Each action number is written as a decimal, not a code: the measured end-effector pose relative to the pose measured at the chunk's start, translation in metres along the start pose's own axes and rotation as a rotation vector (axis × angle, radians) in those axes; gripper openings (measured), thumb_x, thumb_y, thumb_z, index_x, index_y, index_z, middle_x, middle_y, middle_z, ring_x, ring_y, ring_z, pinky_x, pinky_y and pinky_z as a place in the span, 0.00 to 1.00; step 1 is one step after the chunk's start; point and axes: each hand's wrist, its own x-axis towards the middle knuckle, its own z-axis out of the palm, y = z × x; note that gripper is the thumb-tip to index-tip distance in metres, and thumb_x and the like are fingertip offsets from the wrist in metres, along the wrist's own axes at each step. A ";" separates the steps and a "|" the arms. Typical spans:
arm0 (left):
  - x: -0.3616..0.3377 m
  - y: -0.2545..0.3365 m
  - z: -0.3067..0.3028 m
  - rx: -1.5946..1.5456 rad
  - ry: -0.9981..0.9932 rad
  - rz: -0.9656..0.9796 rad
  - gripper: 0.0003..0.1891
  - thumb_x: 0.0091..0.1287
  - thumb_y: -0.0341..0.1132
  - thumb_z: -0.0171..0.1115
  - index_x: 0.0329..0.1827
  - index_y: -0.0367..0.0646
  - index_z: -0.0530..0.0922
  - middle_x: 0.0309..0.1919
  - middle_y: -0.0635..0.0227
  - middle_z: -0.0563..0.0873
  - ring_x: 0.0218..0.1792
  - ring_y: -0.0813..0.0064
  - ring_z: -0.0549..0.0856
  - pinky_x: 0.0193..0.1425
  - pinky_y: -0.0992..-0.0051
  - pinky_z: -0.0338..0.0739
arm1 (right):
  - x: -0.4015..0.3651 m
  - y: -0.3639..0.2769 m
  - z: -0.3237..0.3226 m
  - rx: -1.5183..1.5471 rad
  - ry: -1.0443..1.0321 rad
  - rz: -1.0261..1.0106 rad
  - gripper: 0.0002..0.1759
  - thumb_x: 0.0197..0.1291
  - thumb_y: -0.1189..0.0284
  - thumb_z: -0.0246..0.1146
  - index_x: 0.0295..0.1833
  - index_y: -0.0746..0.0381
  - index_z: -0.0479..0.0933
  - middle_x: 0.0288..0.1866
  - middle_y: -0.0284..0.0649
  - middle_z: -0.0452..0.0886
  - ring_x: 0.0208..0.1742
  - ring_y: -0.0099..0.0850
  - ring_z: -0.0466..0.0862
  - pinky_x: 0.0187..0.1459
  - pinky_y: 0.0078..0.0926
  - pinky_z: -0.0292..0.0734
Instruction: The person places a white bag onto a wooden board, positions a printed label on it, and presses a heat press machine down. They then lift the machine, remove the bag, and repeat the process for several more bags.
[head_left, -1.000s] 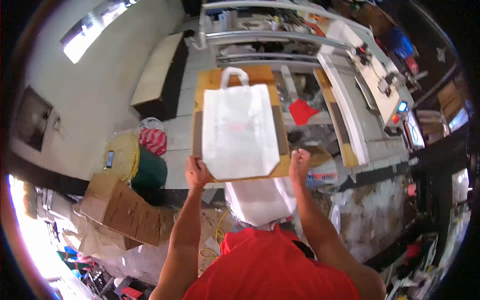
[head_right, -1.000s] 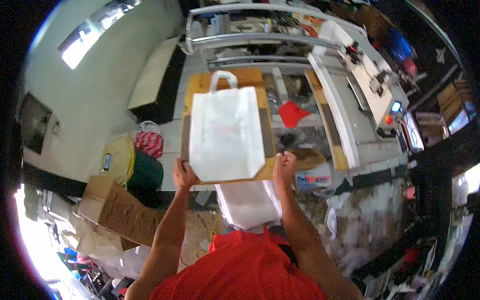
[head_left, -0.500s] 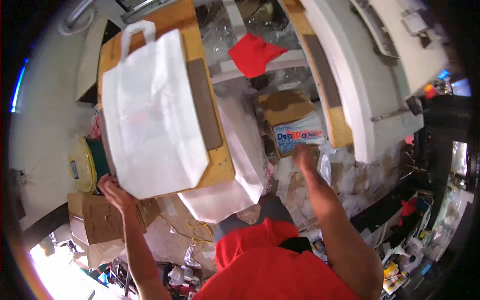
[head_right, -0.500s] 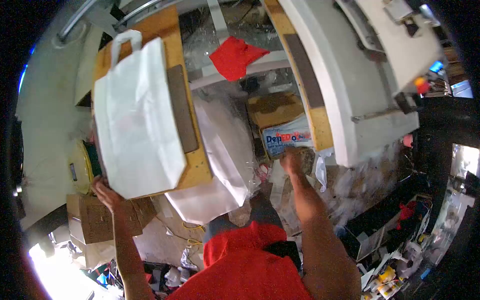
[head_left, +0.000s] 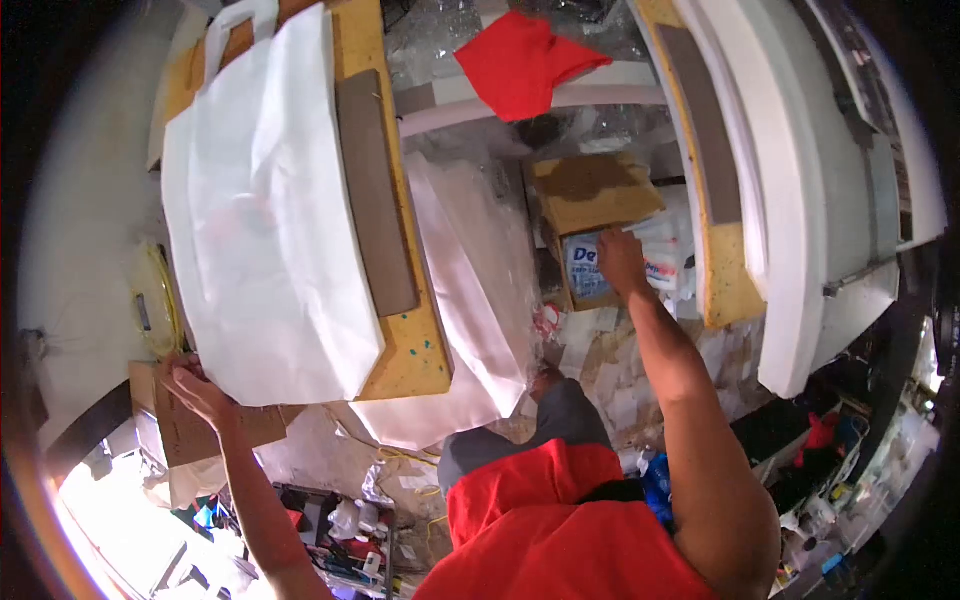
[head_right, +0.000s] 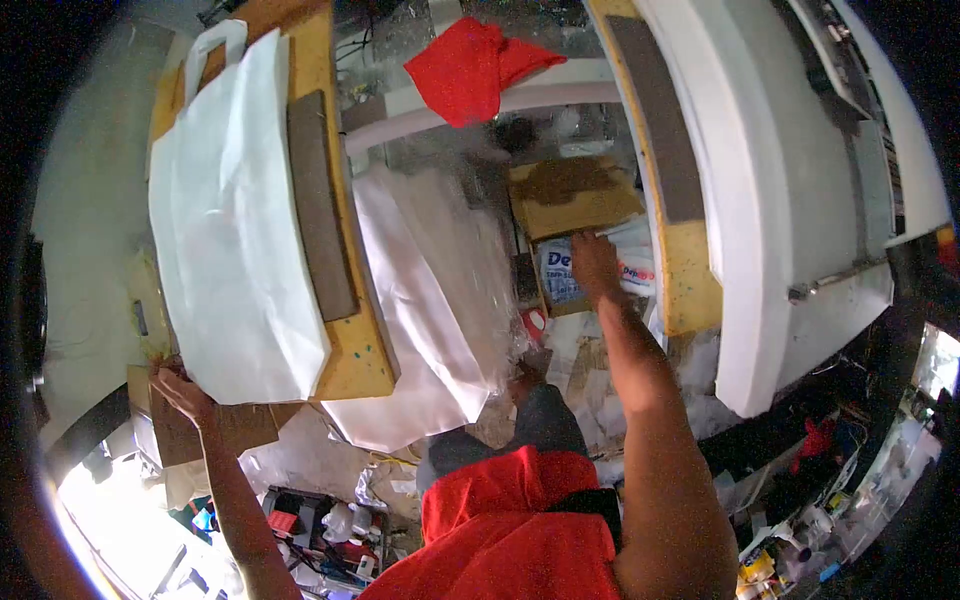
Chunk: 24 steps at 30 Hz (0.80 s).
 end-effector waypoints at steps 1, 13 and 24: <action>-0.001 0.015 0.001 -0.157 -0.015 -0.101 0.26 0.78 0.54 0.42 0.61 0.39 0.70 0.36 0.69 0.76 0.33 0.77 0.72 0.39 0.73 0.69 | -0.003 0.001 -0.005 0.022 -0.065 0.027 0.08 0.60 0.73 0.63 0.45 0.62 0.77 0.50 0.51 0.78 0.50 0.54 0.78 0.48 0.54 0.74; 0.011 0.019 -0.013 -0.314 -0.076 -0.036 0.17 0.75 0.34 0.54 0.62 0.35 0.71 0.44 0.59 0.76 0.41 0.67 0.76 0.48 0.67 0.74 | -0.108 -0.087 -0.155 0.621 0.269 0.036 0.09 0.67 0.74 0.61 0.49 0.66 0.79 0.44 0.53 0.84 0.46 0.53 0.84 0.48 0.43 0.80; -0.052 0.205 -0.111 -0.871 -1.238 0.104 0.27 0.67 0.34 0.71 0.68 0.39 0.73 0.43 0.55 0.89 0.44 0.67 0.90 0.52 0.69 0.85 | -0.127 -0.324 -0.382 0.770 -0.225 -0.120 0.13 0.65 0.70 0.66 0.53 0.63 0.83 0.44 0.50 0.88 0.45 0.42 0.88 0.48 0.36 0.82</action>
